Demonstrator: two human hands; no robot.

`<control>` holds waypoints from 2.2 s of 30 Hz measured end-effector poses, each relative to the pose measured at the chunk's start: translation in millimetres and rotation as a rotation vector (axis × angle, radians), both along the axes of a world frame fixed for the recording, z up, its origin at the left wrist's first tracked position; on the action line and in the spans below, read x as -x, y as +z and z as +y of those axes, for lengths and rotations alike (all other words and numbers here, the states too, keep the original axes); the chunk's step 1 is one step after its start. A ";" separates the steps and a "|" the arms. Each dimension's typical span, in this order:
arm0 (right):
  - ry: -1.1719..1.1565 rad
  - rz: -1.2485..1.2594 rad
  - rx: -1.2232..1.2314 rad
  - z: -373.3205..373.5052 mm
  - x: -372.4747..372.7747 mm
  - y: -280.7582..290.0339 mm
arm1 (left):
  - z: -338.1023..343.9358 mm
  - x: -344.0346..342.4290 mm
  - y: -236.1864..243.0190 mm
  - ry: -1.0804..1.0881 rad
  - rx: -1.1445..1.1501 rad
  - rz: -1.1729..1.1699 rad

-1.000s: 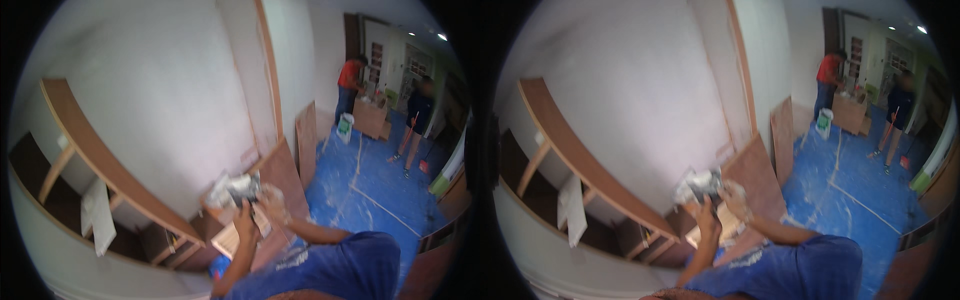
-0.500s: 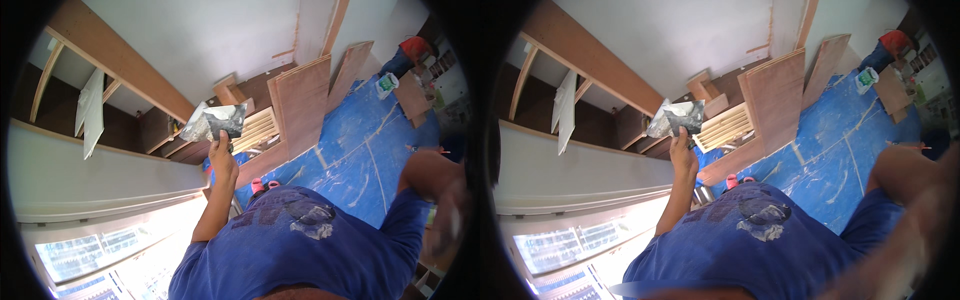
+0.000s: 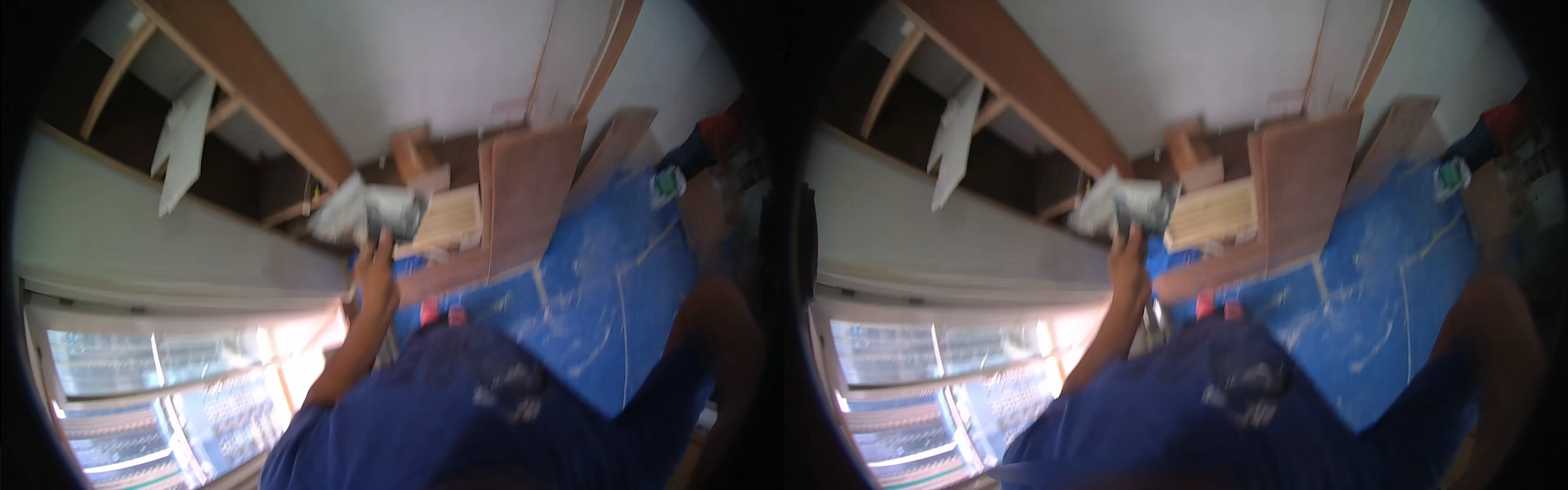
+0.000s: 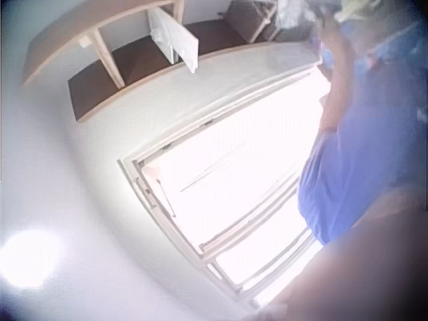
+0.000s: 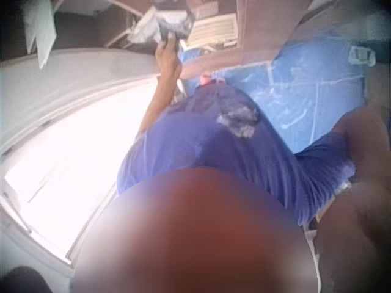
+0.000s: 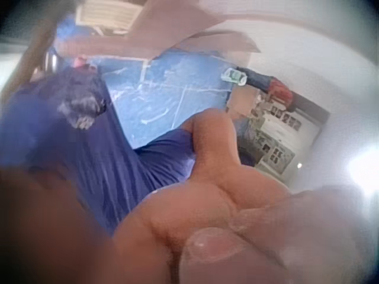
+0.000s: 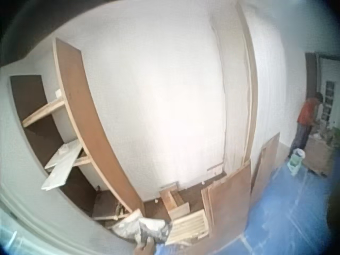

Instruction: The person applies joint compound to ceiling seams using a putty knife and taping knife, then embeds joint tape into the wet compound. They repeatedly reload compound from a shelf and smooth the taped seams.

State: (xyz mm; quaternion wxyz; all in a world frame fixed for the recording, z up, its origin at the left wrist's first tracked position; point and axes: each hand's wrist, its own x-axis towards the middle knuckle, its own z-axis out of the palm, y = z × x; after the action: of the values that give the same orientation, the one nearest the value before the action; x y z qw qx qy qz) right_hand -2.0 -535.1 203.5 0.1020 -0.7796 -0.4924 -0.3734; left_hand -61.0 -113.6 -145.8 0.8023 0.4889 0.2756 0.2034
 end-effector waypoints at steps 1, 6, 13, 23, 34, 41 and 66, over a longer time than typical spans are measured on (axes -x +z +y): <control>-0.070 0.021 -0.008 -9.0 6.9 -7.0 | -3.7 -8.0 11.7 0.020 -0.057 0.054; -0.221 0.057 -0.084 -27.1 17.9 -43.4 | -2.3 33.0 24.1 -0.165 -0.183 0.239; -0.374 0.100 -0.268 -43.1 34.0 -34.9 | -20.9 47.7 88.4 -0.065 -0.579 0.318; -0.408 -0.085 -0.186 -51.7 -4.1 -45.2 | -1.5 30.1 -7.3 -0.173 -0.273 0.306; -0.321 -0.113 -0.190 -29.8 -26.9 -8.4 | -15.3 1.8 1.3 -0.154 0.031 0.050; -0.237 0.318 -0.709 58.2 -52.7 -145.6 | -25.3 -31.8 13.3 -0.240 0.280 -0.058; -0.371 0.421 -1.170 140.6 -134.7 -309.5 | -40.4 -91.0 65.6 -0.713 -0.463 -0.382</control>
State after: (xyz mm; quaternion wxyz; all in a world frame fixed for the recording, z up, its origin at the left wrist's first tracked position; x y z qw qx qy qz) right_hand 132.7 -394.5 -106.1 0.5380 -0.7239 -0.0341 -0.4305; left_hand 30.1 -154.0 -80.2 0.7282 0.6732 -0.1149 0.0575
